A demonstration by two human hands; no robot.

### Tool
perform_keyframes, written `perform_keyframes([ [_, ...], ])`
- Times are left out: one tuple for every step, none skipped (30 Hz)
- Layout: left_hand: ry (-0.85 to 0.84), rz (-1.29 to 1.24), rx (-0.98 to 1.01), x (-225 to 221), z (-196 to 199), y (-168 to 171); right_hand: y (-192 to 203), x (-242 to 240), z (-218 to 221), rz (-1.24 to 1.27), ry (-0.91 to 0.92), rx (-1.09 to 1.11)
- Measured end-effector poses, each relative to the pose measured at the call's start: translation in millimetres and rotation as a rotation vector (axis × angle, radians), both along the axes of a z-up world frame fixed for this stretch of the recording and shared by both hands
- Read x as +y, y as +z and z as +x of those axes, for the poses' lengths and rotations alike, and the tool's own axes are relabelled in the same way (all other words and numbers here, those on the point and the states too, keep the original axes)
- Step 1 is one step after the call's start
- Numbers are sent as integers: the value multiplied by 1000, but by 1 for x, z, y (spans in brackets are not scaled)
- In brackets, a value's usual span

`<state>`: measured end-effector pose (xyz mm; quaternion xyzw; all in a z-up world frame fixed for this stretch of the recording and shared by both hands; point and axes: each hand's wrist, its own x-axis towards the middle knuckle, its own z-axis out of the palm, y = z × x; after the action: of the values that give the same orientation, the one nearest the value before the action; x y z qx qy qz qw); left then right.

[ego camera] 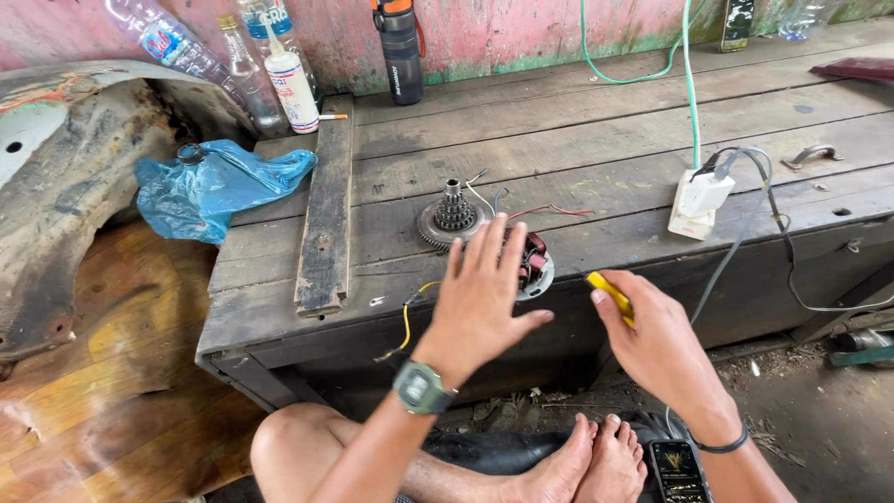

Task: The person uses a utility knife to strip insulation from wires on a motorcycle stator assembly while holding the part on a wooden workbench.

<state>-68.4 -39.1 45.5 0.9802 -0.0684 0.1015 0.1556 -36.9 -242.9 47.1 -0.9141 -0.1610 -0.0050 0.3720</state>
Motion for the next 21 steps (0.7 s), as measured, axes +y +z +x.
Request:
perform_keyframes([
  [4,1,0,-4,2,-7,1,0,-2,1,4,0],
  [27,-8,-36,-8,5,-12,4,0,-2,41,-23,-15],
  [50,-17,-72,-12,9,-18,7,0,-3,80,-49,-30],
  [55,-19,-72,-11,21,-32,1,-3,0,78,-44,-30],
  [157,43,-159,-10,33,-47,-5,-6,3,59,-41,-66],
  [257,107,-247,-9,46,-60,-11,-10,7,44,-42,-102],
  [259,106,-248,-9,47,-58,-10,-9,6,43,-40,-103],
  [238,37,-226,-9,49,-54,-9,-8,6,41,-52,-86],
  [216,-33,-204,-9,51,-51,-8,-7,6,39,-63,-69],
  [215,-32,-202,-5,51,-50,-9,-8,6,40,-65,-67],
  [168,-3,-201,-1,51,-50,-11,-8,6,47,-56,-79],
  [121,27,-201,3,52,-49,-12,-8,6,55,-47,-91],
  [119,29,-200,10,53,-44,-10,-8,6,57,-49,-90],
  [43,19,-120,16,53,-38,-8,-7,5,53,-54,-71],
  [-34,9,-40,22,53,-33,-6,-7,3,48,-58,-52],
  [-37,14,-40,28,50,-25,-5,-7,3,52,-62,-51],
  [-116,-17,30,34,47,-17,-4,-6,2,82,-49,-39],
  [-194,-47,101,39,44,-9,-3,-6,1,111,-36,-25],
  [-197,-42,104,44,42,-6,-3,-5,1,116,-39,-23],
  [-247,-76,130,48,40,-3,-3,-4,0,224,-41,54],
  [-298,-110,156,52,38,0,-3,-3,0,332,-44,131],
])
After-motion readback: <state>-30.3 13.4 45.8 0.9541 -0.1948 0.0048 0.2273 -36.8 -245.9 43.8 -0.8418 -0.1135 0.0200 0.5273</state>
